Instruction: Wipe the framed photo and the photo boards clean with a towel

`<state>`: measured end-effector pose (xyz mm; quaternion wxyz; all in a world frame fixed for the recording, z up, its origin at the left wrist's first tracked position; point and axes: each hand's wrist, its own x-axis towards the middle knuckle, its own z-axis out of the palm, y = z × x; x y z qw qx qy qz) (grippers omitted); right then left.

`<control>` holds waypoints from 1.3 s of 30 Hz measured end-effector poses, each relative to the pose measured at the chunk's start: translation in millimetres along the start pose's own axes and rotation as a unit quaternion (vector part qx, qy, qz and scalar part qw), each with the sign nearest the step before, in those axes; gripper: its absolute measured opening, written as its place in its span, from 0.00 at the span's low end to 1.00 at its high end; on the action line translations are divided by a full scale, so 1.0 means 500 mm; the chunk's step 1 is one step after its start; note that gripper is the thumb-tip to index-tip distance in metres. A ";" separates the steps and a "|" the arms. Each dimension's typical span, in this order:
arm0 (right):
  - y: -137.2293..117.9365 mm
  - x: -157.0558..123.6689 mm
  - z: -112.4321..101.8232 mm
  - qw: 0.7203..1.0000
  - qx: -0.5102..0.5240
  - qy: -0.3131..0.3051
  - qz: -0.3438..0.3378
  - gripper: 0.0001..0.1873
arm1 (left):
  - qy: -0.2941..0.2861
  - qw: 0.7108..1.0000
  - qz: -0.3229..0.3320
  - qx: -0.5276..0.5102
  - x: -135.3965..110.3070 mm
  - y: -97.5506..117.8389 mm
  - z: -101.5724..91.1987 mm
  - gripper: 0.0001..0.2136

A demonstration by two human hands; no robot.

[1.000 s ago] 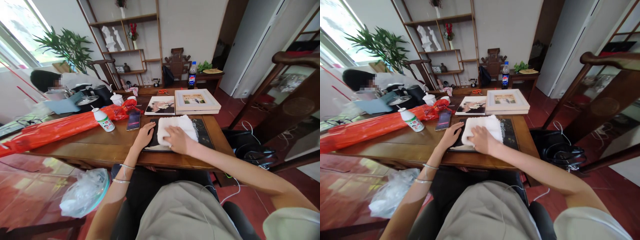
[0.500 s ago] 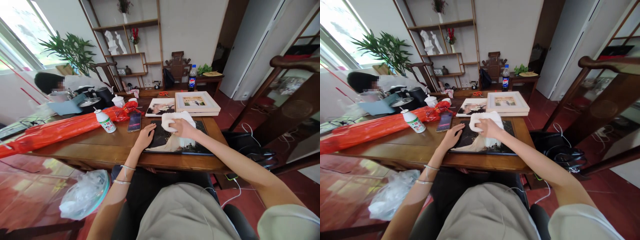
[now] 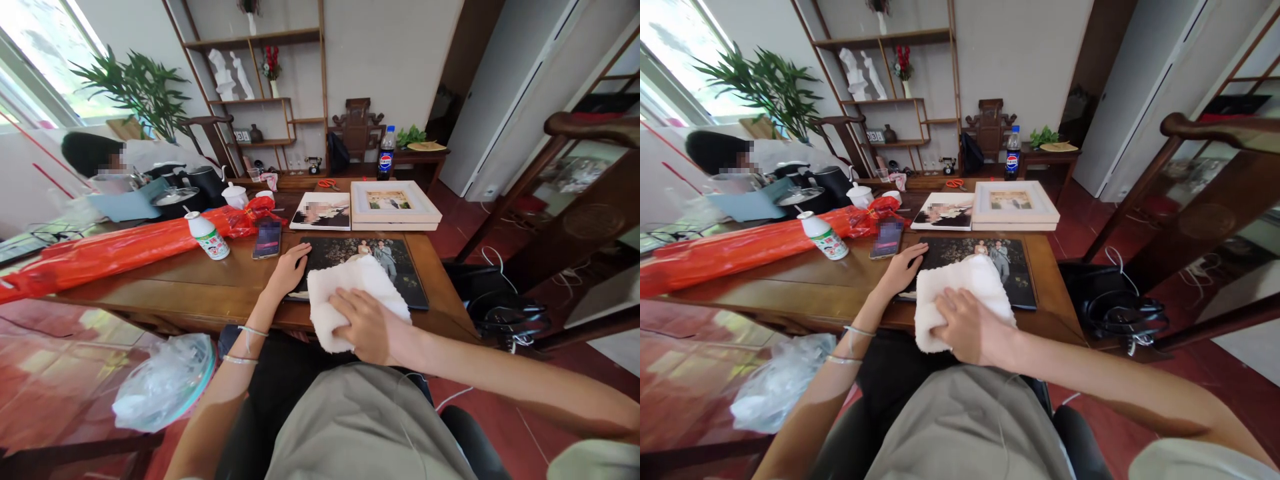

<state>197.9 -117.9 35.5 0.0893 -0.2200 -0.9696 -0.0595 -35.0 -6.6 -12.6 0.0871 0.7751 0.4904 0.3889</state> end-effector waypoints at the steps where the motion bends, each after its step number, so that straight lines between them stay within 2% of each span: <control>1: 0.008 -0.002 0.000 1.000 0.013 0.001 -0.007 0.15 | -0.001 1.000 0.000 -0.001 0.000 0.000 0.000 0.17; 3: 0.048 0.001 -0.001 1.000 0.029 0.008 0.008 0.16 | -0.003 1.000 -0.002 0.000 0.000 -0.001 0.000 0.17; 6: 0.139 0.016 -0.002 0.996 0.013 0.023 0.081 0.17 | -0.005 1.000 -0.007 0.007 0.000 -0.001 0.001 0.17; 10: 0.245 0.025 -0.004 0.985 -0.039 0.002 0.165 0.18 | -0.003 1.000 -0.007 0.007 -0.001 0.000 0.001 0.16; 12: 0.275 0.021 -0.007 0.979 -0.060 -0.008 0.197 0.18 | -0.002 1.000 -0.007 0.006 -0.001 0.000 0.001 0.16; 14: 0.285 0.014 -0.010 0.974 -0.071 -0.014 0.214 0.18 | 0.000 1.000 -0.007 0.006 -0.001 0.001 0.001 0.16; 17: 0.249 -0.002 -0.012 0.980 -0.061 -0.007 0.189 0.19 | 0.000 1.000 -0.005 0.008 -0.001 0.001 0.001 0.16; 24: 0.038 -0.048 -0.007 1.000 0.019 0.014 0.011 0.16 | 0.001 1.000 -0.005 0.007 0.000 0.000 0.000 0.16; 27: 0.029 -0.042 -0.010 0.999 0.034 0.009 -0.006 0.16 | -0.002 1.000 -0.005 0.005 0.000 0.002 -0.002 0.16; 29: 0.069 -0.028 -0.013 0.999 0.027 0.012 0.030 0.15 | -0.006 1.000 -0.007 0.006 0.000 0.003 -0.003 0.16; 35: 0.251 -0.013 -0.016 0.979 -0.060 -0.005 0.193 0.17 | -0.009 1.000 -0.009 0.010 0.000 0.006 -0.006 0.16; 37: 0.290 -0.028 -0.014 0.967 -0.083 -0.016 0.240 0.17 | -0.010 1.000 -0.007 0.007 0.000 0.006 -0.005 0.16; 39: 0.309 -0.049 -0.012 0.958 -0.090 -0.022 0.271 0.18 | -0.008 1.000 -0.008 0.005 0.000 0.005 -0.005 0.16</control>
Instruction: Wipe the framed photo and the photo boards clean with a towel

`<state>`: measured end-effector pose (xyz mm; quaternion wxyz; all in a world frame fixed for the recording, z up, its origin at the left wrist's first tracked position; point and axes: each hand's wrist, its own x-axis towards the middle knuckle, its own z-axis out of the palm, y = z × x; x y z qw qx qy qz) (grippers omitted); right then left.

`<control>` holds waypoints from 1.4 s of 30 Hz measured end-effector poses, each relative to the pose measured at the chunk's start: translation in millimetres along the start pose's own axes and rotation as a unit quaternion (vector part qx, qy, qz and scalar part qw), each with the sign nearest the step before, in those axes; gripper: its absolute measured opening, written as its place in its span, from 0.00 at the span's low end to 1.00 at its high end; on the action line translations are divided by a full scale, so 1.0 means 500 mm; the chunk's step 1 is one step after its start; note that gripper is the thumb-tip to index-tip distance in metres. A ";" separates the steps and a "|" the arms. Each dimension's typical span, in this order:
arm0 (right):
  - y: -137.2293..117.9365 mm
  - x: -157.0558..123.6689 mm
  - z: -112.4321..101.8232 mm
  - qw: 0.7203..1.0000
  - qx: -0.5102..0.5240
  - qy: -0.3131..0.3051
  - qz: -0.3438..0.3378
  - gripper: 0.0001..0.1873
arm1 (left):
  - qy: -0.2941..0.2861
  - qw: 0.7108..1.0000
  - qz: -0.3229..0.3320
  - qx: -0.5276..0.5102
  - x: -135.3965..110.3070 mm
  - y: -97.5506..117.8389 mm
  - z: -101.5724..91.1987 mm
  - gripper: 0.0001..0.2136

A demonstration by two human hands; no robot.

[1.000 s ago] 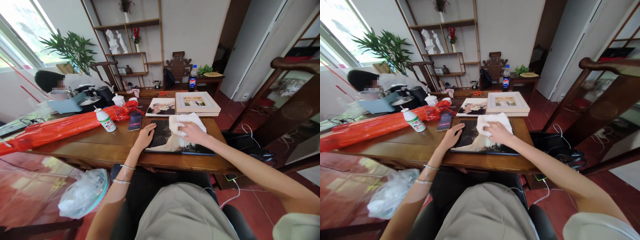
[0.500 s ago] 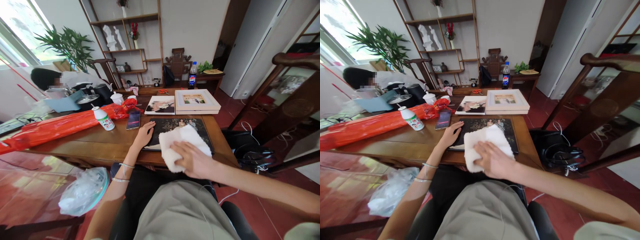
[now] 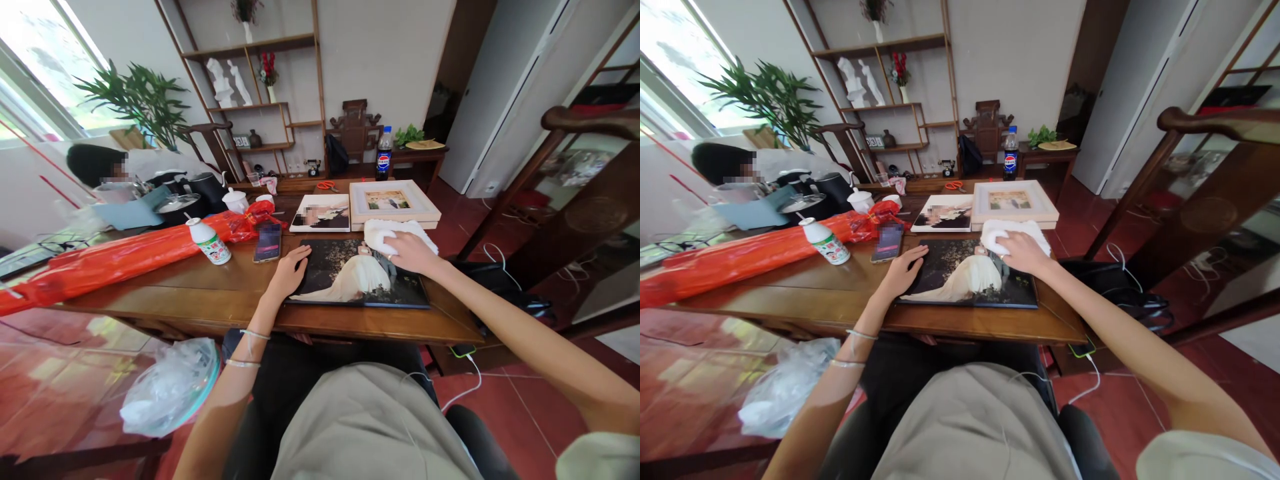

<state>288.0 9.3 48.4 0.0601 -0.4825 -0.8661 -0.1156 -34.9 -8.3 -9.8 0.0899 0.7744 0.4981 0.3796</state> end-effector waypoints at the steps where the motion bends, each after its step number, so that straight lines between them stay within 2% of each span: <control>1: 0.006 -0.009 0.002 1.000 0.000 -0.002 0.005 0.17 | 0.002 1.000 -0.001 -0.001 0.000 0.000 0.001 0.16; 3: 0.002 -0.037 0.001 1.000 0.001 0.001 -0.004 0.16 | 0.003 1.000 -0.004 -0.003 0.000 -0.001 0.002 0.16; 5: -0.023 -0.074 -0.007 0.999 0.005 0.015 -0.029 0.16 | 0.004 1.000 -0.005 -0.006 0.000 0.000 0.002 0.16; 10: -0.143 -0.170 -0.040 0.991 0.048 0.016 -0.126 0.17 | 0.005 1.000 -0.003 -0.006 0.000 0.001 0.002 0.17; 12: -0.185 -0.188 -0.050 0.982 0.078 0.010 -0.170 0.16 | 0.000 1.000 -0.001 -0.003 0.000 0.001 0.001 0.17; 14: -0.207 -0.183 -0.053 0.973 0.108 0.012 -0.202 0.15 | -0.005 1.000 0.001 -0.001 0.000 0.001 0.000 0.17; 17: -0.194 -0.133 -0.045 0.970 0.140 0.029 -0.196 0.16 | -0.005 1.000 0.002 0.002 0.000 0.001 -0.002 0.17; 22: -0.095 -0.021 -0.022 0.991 0.085 0.043 -0.094 0.17 | -0.005 1.000 0.005 0.004 -0.002 -0.001 -0.003 0.17; 24: -0.065 -0.007 -0.021 0.997 0.048 0.028 -0.045 0.16 | -0.001 1.000 0.004 0.002 -0.002 -0.001 -0.002 0.17; 27: -0.065 -0.041 -0.034 1.000 0.013 0.001 -0.009 0.14 | 0.003 1.000 0.003 0.003 -0.002 0.000 0.000 0.17; 29: -0.094 -0.093 -0.055 1.000 0.010 -0.013 -0.017 0.14 | 0.003 1.000 0.002 0.006 -0.002 -0.001 0.002 0.17; 32: -0.154 -0.176 -0.095 0.996 0.039 -0.043 -0.067 0.12 | 0.001 1.000 0.001 0.009 -0.002 -0.002 0.003 0.17; 35: -0.189 -0.214 -0.120 0.985 0.095 -0.047 -0.134 0.10 | 0.001 1.000 0.004 0.010 -0.002 -0.003 0.002 0.17; 38: -0.173 -0.183 -0.105 0.978 0.135 -0.020 -0.156 0.12 | -0.001 1.000 0.006 0.009 -0.002 -0.002 0.001 0.17; 42: -0.106 -0.071 -0.049 0.976 0.142 0.034 -0.163 0.13 | -0.005 1.000 0.003 0.008 -0.001 0.001 -0.001 0.17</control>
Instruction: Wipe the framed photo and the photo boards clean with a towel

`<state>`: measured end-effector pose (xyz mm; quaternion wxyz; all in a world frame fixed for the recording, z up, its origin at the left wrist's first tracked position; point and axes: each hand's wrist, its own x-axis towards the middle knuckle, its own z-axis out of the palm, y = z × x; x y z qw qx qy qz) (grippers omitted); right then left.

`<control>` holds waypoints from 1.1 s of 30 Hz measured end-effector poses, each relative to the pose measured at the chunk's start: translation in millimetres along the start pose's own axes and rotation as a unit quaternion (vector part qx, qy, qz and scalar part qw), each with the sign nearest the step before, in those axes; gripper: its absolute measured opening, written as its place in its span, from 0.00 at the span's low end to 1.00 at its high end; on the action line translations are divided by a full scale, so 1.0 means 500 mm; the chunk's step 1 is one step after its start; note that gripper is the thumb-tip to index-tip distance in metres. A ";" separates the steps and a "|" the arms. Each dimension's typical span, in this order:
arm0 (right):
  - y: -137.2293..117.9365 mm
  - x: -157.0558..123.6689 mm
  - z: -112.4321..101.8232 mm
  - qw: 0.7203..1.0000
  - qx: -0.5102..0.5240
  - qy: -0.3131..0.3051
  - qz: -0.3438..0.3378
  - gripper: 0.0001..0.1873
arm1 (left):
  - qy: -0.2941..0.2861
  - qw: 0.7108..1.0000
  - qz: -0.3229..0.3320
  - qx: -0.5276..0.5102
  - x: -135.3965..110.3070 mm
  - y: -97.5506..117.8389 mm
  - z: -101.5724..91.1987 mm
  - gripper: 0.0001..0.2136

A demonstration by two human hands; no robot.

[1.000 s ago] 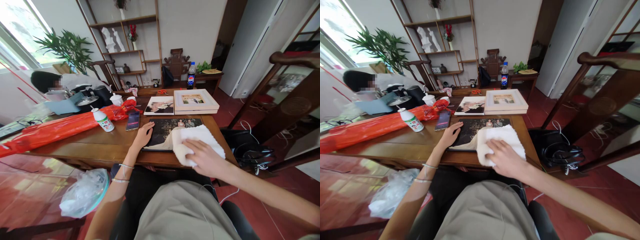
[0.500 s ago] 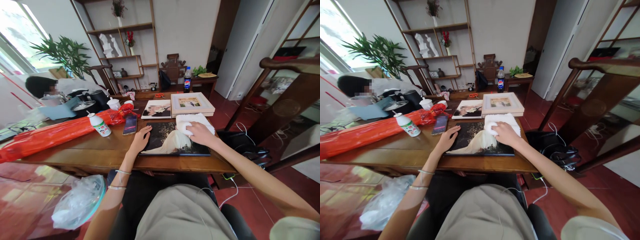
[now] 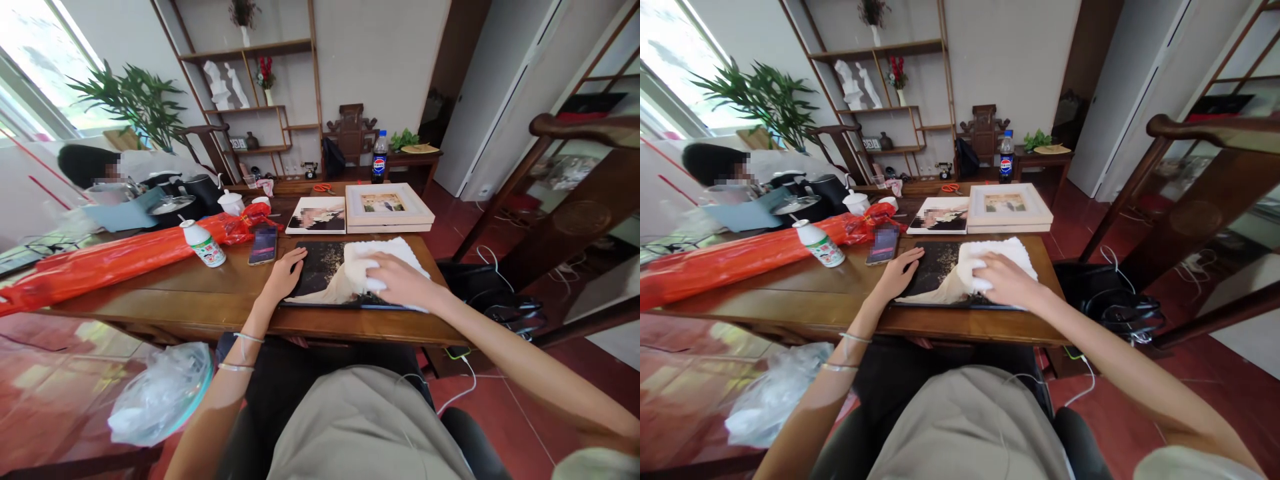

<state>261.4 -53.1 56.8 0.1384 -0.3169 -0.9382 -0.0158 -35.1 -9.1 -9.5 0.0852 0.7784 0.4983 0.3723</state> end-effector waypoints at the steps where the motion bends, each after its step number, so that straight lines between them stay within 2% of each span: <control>1: 0.028 0.022 0.008 1.000 -0.006 0.009 0.006 0.13 | 0.000 1.000 -0.001 -0.001 0.000 0.000 0.000 0.17; 4: 0.083 0.077 0.024 0.999 -0.024 0.037 0.018 0.11 | 0.004 1.000 -0.002 -0.004 0.000 0.001 0.000 0.16; 7: 0.078 0.100 0.027 0.999 -0.036 0.017 0.019 0.11 | 0.007 1.000 -0.002 -0.006 -0.001 0.001 0.001 0.16; 9: 0.038 0.092 0.026 0.999 -0.039 -0.010 0.022 0.12 | 0.007 1.000 -0.001 -0.007 0.000 0.001 0.002 0.16; 14: -0.126 0.030 0.027 0.998 -0.026 -0.053 -0.034 0.13 | 0.003 1.000 -0.003 -0.008 0.001 0.003 0.002 0.17; 17: -0.173 0.015 0.032 0.995 -0.008 -0.073 -0.072 0.16 | 0.002 1.000 -0.004 -0.009 0.002 0.002 0.002 0.17; 19: -0.156 0.030 0.036 0.995 0.002 -0.065 -0.077 0.16 | 0.003 1.000 -0.004 -0.011 0.002 0.002 0.002 0.17; 21: -0.109 0.062 0.040 0.997 0.001 -0.043 -0.058 0.15 | 0.005 1.000 -0.004 -0.013 0.001 0.002 0.003 0.17; 25: 0.001 0.136 0.043 0.998 -0.043 -0.031 0.046 0.15 | 0.010 1.000 -0.002 -0.013 0.001 0.000 0.004 0.17; 27: 0.030 0.161 0.043 0.992 -0.067 -0.041 0.095 0.15 | 0.010 1.000 0.000 -0.014 0.001 -0.001 0.005 0.17; 30: 0.015 0.166 0.044 0.991 -0.084 -0.050 0.094 0.14 | 0.009 1.000 0.000 -0.012 0.001 -0.004 0.007 0.17; 33: -0.060 0.132 0.052 0.994 -0.090 -0.054 0.031 0.15 | 0.014 1.000 -0.001 -0.011 0.000 -0.004 0.008 0.16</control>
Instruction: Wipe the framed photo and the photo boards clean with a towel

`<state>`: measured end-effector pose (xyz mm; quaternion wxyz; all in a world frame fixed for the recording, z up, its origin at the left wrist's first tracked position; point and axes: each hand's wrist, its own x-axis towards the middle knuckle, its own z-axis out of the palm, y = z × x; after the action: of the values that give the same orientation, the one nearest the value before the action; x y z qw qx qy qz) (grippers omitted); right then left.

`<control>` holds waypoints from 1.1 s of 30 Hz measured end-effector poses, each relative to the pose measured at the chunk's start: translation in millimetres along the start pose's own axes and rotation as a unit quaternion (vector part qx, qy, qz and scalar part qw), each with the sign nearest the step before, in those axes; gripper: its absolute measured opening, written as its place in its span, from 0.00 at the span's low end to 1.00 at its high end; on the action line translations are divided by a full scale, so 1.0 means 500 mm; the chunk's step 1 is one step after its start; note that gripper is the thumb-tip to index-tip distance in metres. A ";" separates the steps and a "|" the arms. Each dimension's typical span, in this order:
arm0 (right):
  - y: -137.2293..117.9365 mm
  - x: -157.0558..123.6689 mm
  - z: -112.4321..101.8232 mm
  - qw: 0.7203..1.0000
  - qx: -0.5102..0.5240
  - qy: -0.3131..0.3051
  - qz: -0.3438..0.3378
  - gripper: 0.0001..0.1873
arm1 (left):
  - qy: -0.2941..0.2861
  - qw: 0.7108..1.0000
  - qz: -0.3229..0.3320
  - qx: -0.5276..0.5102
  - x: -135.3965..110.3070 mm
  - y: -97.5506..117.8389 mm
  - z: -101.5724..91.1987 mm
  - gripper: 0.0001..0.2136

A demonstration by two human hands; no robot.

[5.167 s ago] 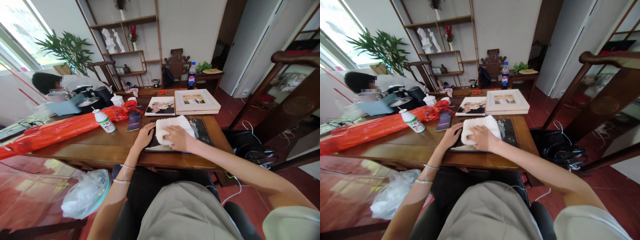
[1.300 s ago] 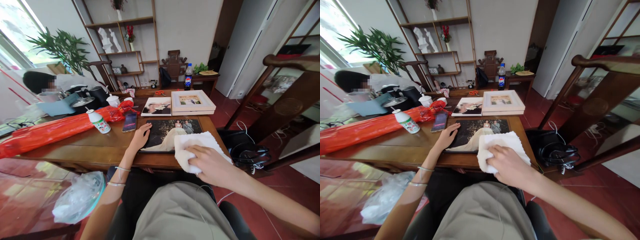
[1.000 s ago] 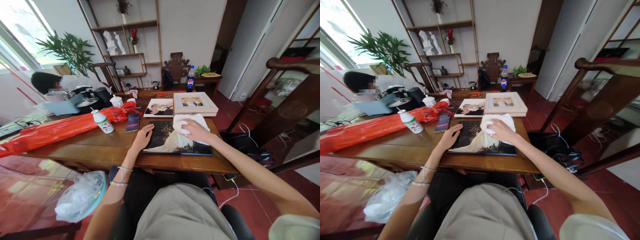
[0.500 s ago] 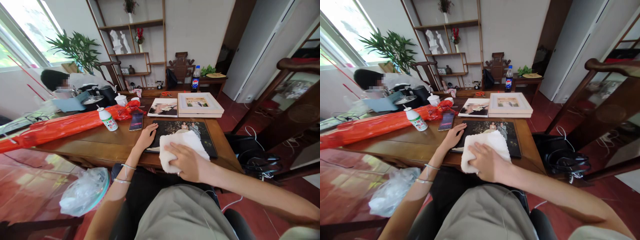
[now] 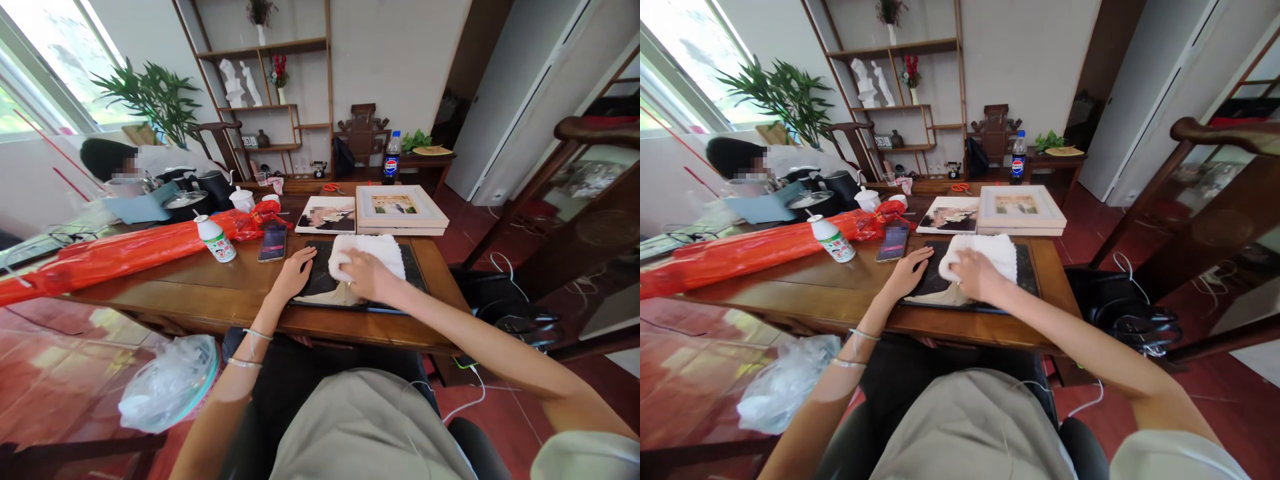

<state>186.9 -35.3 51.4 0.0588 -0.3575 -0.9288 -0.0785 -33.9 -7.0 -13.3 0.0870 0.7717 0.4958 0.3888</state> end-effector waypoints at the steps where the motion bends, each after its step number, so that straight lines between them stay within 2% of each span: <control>1: -0.032 -0.019 0.000 1.000 0.000 0.004 -0.023 0.15 | 0.001 1.000 0.000 -0.001 0.000 0.000 0.000 0.16; 4: -0.117 -0.073 -0.004 0.997 0.019 0.023 -0.076 0.14 | -0.002 1.000 0.002 -0.006 0.001 0.002 -0.002 0.16; 7: -0.144 -0.086 -0.009 0.994 0.038 0.020 -0.104 0.14 | -0.005 1.000 0.003 -0.011 0.001 0.001 -0.003 0.16; 9: -0.119 -0.063 -0.010 0.994 0.048 0.013 -0.102 0.16 | -0.006 1.000 0.003 -0.011 0.002 0.000 -0.003 0.16; 16: 0.049 0.083 0.006 1.000 0.009 -0.005 -0.016 0.19 | -0.003 1.000 0.003 -0.001 0.000 -0.003 -0.001 0.16; 20: 0.072 0.110 0.010 1.000 -0.014 -0.004 0.013 0.18 | -0.003 1.000 -0.001 -0.002 0.000 -0.003 -0.001 0.16; 23: 0.034 0.089 0.005 1.000 -0.015 -0.009 -0.002 0.16 | -0.002 1.000 0.001 -0.006 0.000 -0.002 -0.001 0.16; 30: -0.153 -0.040 -0.012 0.997 -0.007 0.030 -0.076 0.13 | -0.016 1.000 0.001 -0.020 0.002 -0.003 -0.005 0.17; 33: -0.174 -0.043 -0.019 0.997 -0.005 0.018 -0.077 0.12 | -0.018 0.999 -0.001 -0.026 0.002 -0.006 -0.006 0.17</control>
<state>144.6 -114.6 48.1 0.0676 -0.2839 -0.9519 -0.0933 -37.7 -5.5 -12.4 0.1167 0.7755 0.4844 0.3877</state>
